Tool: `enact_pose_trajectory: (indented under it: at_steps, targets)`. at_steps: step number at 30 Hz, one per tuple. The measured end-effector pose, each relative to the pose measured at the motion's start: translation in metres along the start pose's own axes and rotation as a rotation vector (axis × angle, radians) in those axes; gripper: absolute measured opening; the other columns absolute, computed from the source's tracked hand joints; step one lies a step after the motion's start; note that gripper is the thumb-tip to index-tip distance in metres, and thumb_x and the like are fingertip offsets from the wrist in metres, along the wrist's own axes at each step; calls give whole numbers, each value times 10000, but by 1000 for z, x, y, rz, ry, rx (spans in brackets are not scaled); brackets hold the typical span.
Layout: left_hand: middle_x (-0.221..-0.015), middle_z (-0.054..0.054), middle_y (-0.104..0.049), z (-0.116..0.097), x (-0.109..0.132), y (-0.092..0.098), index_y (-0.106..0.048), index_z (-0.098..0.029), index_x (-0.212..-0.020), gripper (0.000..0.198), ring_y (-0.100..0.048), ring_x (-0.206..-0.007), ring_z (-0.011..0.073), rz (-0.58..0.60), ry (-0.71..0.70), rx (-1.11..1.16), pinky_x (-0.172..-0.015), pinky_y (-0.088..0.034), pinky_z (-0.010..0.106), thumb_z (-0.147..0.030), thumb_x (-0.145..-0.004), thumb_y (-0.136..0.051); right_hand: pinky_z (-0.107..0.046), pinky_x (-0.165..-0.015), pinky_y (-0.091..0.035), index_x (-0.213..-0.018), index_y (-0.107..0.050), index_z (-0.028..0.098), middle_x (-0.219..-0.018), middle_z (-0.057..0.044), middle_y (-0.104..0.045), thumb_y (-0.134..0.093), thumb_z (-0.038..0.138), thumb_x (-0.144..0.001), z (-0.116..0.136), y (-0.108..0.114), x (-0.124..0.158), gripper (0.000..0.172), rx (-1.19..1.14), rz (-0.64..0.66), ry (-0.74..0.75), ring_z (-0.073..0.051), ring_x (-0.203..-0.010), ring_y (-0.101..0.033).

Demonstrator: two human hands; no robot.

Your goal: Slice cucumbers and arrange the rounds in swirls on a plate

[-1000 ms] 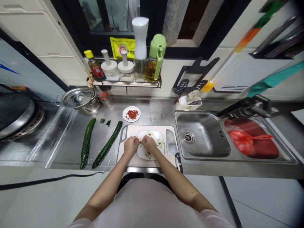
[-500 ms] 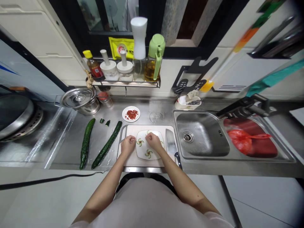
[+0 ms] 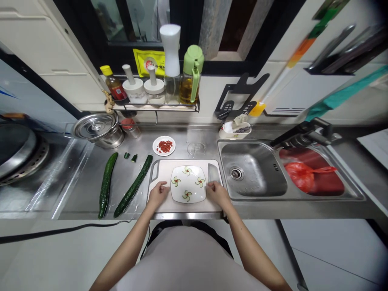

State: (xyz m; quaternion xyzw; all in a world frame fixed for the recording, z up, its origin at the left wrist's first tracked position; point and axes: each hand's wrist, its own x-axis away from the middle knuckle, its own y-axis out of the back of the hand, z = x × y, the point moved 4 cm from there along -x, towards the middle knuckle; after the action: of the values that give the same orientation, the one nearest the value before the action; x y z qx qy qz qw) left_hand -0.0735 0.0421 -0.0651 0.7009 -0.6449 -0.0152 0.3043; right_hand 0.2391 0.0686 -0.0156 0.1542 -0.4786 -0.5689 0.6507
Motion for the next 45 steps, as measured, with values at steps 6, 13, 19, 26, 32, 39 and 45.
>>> enact_pose_trajectory:
  at_steps: [6,13,19,26,32,39,45]
  targets:
    - [-671,-4,-650,-1,1,-10,-622,-141,-1104,415,-625,-667,157,90,35,-6,-684,-471,270,-387,-770,-606,-242,-651,-325,-920,-631,183,-849,-55,-669,-547,267,-861,-7,-23,5,132,49,64,-30,-166,-769,-573]
    - [-607,-27,-623,-6,0,-22,-658,-151,-998,311,-598,-612,139,115,41,-53,-661,-466,256,-317,-736,-642,-231,-621,-299,-873,-577,190,-808,-27,-640,-546,213,-845,-7,-34,-1,48,60,63,-28,-149,-725,-544]
    - [-599,-45,-587,-5,1,-23,-650,-166,-935,247,-567,-595,125,88,39,-25,-646,-455,247,-288,-721,-631,-226,-608,-292,-801,-554,191,-755,-18,-627,-563,171,-822,-5,-34,0,30,38,32,-30,-142,-693,-529]
    - [-587,-59,-524,-8,9,-20,-612,-162,-886,249,-512,-556,103,116,30,192,-597,-421,231,-337,-709,-621,-215,-601,-322,-765,-505,206,-619,35,-587,-537,168,-815,-7,-33,4,70,-89,44,4,-121,-586,-529]
    - [-584,-63,-518,-36,28,1,-600,-159,-886,347,-475,-541,86,82,12,376,-567,-383,216,-375,-635,-703,-225,-554,-370,-761,-439,230,-545,75,-515,-503,232,-807,5,-12,22,79,-317,76,54,-113,-483,-519]
    - [-646,-38,-576,-83,60,34,-621,-164,-948,383,-493,-569,86,84,-18,429,-559,-381,199,-397,-663,-728,-237,-466,-374,-782,-419,246,-508,96,-453,-581,499,-743,27,23,52,303,-623,121,128,-108,-427,-448]
    - [-652,-32,-600,-97,71,45,-628,-169,-938,368,-535,-600,94,67,-33,454,-606,-413,206,-380,-658,-740,-231,-438,-361,-793,-433,244,-510,89,-468,-607,523,-726,41,43,68,335,-668,126,133,-101,-418,-441]
